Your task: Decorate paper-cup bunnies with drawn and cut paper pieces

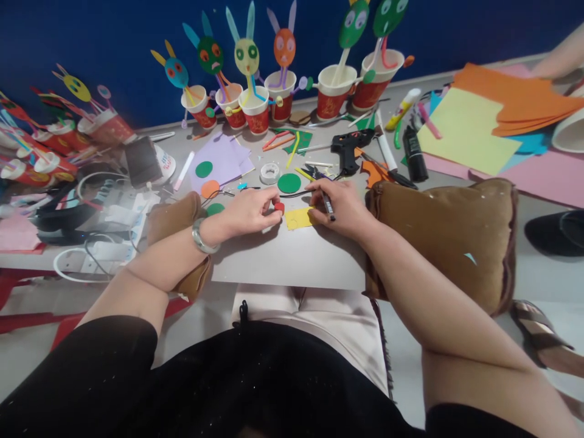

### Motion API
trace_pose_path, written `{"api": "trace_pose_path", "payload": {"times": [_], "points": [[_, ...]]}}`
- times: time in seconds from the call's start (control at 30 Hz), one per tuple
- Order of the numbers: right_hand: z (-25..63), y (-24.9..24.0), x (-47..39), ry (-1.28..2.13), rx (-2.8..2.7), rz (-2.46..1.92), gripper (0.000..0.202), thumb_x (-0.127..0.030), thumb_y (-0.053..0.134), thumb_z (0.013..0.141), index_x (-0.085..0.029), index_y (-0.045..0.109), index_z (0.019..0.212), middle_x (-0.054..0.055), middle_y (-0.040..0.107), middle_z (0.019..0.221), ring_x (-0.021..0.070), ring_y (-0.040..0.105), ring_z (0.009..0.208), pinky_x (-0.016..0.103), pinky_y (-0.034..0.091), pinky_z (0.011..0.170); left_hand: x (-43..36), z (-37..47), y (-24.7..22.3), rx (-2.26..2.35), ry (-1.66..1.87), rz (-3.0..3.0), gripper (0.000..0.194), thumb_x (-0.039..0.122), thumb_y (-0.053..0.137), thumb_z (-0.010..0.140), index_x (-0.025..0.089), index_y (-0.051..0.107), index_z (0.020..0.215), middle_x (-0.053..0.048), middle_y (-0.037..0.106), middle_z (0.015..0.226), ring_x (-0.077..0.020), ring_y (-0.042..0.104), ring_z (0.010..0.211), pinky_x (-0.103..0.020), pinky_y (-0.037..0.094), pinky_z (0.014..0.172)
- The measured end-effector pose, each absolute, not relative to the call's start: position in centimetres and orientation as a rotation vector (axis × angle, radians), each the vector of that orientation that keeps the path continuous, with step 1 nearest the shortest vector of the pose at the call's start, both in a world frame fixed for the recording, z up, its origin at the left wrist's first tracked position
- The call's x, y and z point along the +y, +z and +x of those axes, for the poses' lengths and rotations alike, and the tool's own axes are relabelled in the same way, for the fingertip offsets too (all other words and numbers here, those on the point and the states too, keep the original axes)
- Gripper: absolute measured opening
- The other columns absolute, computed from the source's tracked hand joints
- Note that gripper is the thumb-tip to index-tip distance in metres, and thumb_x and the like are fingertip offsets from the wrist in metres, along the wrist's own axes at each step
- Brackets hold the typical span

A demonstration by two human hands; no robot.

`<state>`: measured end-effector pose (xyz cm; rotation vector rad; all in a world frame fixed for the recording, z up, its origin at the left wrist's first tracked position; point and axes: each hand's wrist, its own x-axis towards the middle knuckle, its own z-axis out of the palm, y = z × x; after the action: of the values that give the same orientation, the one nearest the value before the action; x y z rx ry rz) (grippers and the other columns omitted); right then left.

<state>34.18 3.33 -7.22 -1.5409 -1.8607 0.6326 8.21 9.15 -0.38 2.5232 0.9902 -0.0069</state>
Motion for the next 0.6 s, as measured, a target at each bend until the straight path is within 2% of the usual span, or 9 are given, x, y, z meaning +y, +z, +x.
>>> {"api": "trace_pose_path", "payload": {"times": [0.13, 0.37, 0.6], "points": [[34.4, -7.4, 3.3, 0.618, -1.901, -1.484, 0.037, -0.031, 0.078, 0.080, -0.032, 0.072, 0.117, 0.000, 0.081, 0.086, 0.0281, 0.075, 0.079, 0.052, 0.059, 0.095, 9.5, 8.1, -0.3, 1.068, 0.022, 2.499, 0.028, 0.034, 0.059, 0.095, 0.020, 0.072, 0.116, -0.006, 0.079, 0.093, -0.0240, 0.072, 0.090, -0.035, 0.047, 0.079], [34.4, -7.8, 3.3, 0.579, -1.917, -1.456, 0.035, -0.030, 0.075, 0.083, -0.029, 0.072, 0.118, 0.001, 0.078, 0.084, 0.0270, 0.074, 0.074, 0.058, 0.059, 0.101, 10.3, 7.7, -0.9, 1.178, -0.022, 2.574, 0.023, 0.032, 0.061, 0.092, 0.022, 0.075, 0.107, -0.007, 0.077, 0.091, -0.0269, 0.072, 0.091, -0.037, 0.046, 0.076], [34.2, -7.7, 3.2, 0.593, -1.921, -1.449, 0.030, -0.028, 0.073, 0.083, -0.028, 0.073, 0.113, 0.000, 0.076, 0.077, 0.0235, 0.068, 0.064, 0.051, 0.062, 0.089, 10.8, 7.4, -0.4, 1.235, -0.054, 2.618, 0.023, 0.030, 0.063, 0.092, 0.021, 0.078, 0.106, -0.010, 0.077, 0.094, -0.0280, 0.071, 0.090, -0.039, 0.047, 0.076]]}}
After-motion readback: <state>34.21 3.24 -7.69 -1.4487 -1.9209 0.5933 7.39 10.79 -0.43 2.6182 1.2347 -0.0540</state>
